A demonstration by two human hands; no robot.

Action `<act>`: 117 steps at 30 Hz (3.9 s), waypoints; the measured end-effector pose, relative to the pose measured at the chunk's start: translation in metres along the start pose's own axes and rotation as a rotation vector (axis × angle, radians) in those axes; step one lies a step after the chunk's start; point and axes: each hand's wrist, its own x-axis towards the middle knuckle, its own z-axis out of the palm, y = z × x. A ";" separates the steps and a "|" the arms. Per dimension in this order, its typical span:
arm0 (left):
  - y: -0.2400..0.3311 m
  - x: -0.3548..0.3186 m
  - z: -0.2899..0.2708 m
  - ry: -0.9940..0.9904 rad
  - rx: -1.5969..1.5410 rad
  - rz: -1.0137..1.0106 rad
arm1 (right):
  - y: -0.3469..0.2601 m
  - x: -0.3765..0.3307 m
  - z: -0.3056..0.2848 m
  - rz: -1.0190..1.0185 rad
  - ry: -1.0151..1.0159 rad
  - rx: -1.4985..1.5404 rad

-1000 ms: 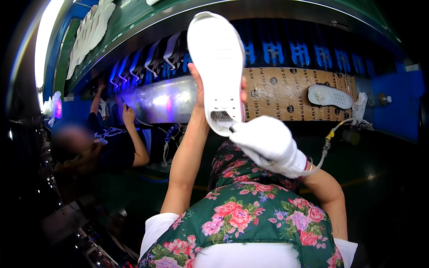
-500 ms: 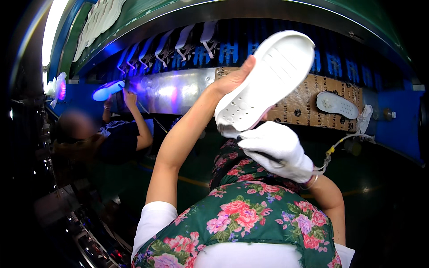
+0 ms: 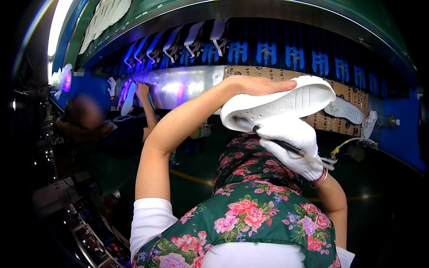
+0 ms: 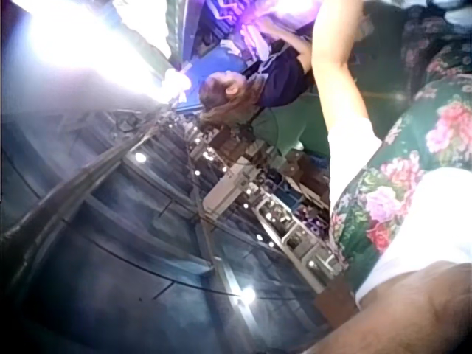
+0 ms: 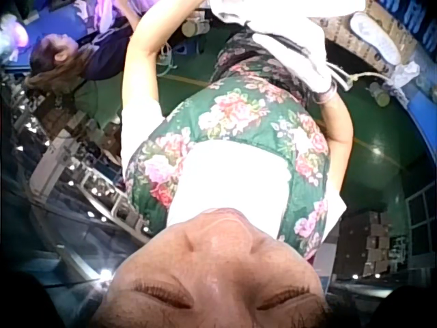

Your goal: The person takes shoe soles from an upper conveyor belt, applies adhesive to their surfaces and rims using an applicator brush, and places them back onto the conveyor belt.

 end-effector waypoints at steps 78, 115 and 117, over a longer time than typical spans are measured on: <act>-0.042 0.024 0.131 0.142 -1.633 0.702 | -0.032 0.026 -0.010 0.045 0.575 -0.092; -0.041 0.042 0.082 -0.088 -1.592 0.998 | -0.006 0.017 -0.004 -0.100 0.342 -0.120; -0.043 0.042 0.081 -0.053 -1.627 1.004 | 0.003 0.010 -0.008 -0.022 0.388 0.025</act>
